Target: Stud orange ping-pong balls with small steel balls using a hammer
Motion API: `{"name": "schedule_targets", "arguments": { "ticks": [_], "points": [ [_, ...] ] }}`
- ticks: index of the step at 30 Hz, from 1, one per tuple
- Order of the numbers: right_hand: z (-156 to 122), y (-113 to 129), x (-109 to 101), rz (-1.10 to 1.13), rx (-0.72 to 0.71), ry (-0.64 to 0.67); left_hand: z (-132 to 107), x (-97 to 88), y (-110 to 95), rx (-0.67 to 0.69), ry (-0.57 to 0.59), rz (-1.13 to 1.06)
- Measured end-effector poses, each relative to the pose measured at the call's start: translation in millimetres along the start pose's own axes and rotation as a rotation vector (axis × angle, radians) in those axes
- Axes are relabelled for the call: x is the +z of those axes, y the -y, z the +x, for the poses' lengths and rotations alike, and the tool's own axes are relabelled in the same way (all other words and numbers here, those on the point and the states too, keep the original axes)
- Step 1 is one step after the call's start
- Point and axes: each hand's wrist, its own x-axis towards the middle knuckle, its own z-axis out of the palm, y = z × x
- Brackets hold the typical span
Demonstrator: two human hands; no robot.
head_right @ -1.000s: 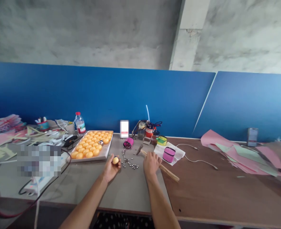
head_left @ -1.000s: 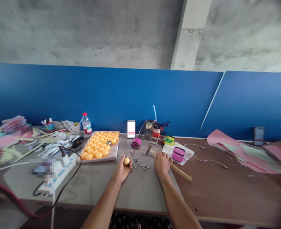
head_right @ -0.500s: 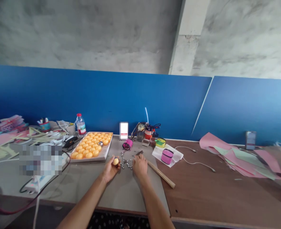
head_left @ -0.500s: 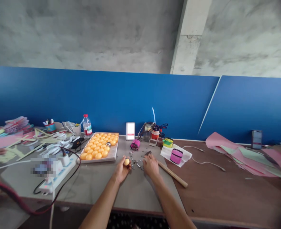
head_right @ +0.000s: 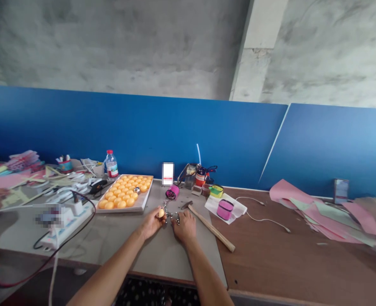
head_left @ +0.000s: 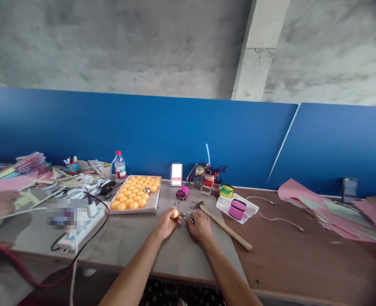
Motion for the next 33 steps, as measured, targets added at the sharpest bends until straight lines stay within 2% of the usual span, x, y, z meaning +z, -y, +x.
{"name": "schedule_targets", "arguments": {
  "ticks": [4, 9, 15, 18, 22, 26, 30, 33],
  "points": [
    [-3.3, -0.9, -3.9, 0.009, -0.050, 0.027, -2.3, 3.8, 2.6, 0.007, 0.038, 0.047],
    [-1.0, -0.4, -4.3, 0.035, -0.045, 0.053, -8.1, -2.3, 12.2, 0.019, -0.010, 0.065],
    [1.2, -1.2, -3.8, 0.115, -0.062, 0.037, -13.0, -4.5, 9.9, -0.007, 0.063, 0.060],
    [1.8, -4.5, -3.0, 0.218, -0.081, -0.011, -15.6, -4.6, 7.2, 0.005, 0.075, 0.043],
    [5.5, -8.7, 0.6, 0.351, -0.079, -0.143, -19.4, -6.0, 6.5, -0.006, 0.113, 0.062],
    [11.7, -5.5, 3.1, 0.504, -0.012, -0.235, -20.8, -7.6, 6.7, -0.006, 0.122, 0.070],
    [13.7, 3.2, 2.9, 0.740, 0.134, -0.235, -20.8, -8.8, 6.6, -0.021, 0.125, 0.080],
    [12.0, 8.4, 1.7, 0.943, 0.217, -0.176, -20.3, -10.3, 6.6, -0.025, 0.128, 0.085]
  ]
}}
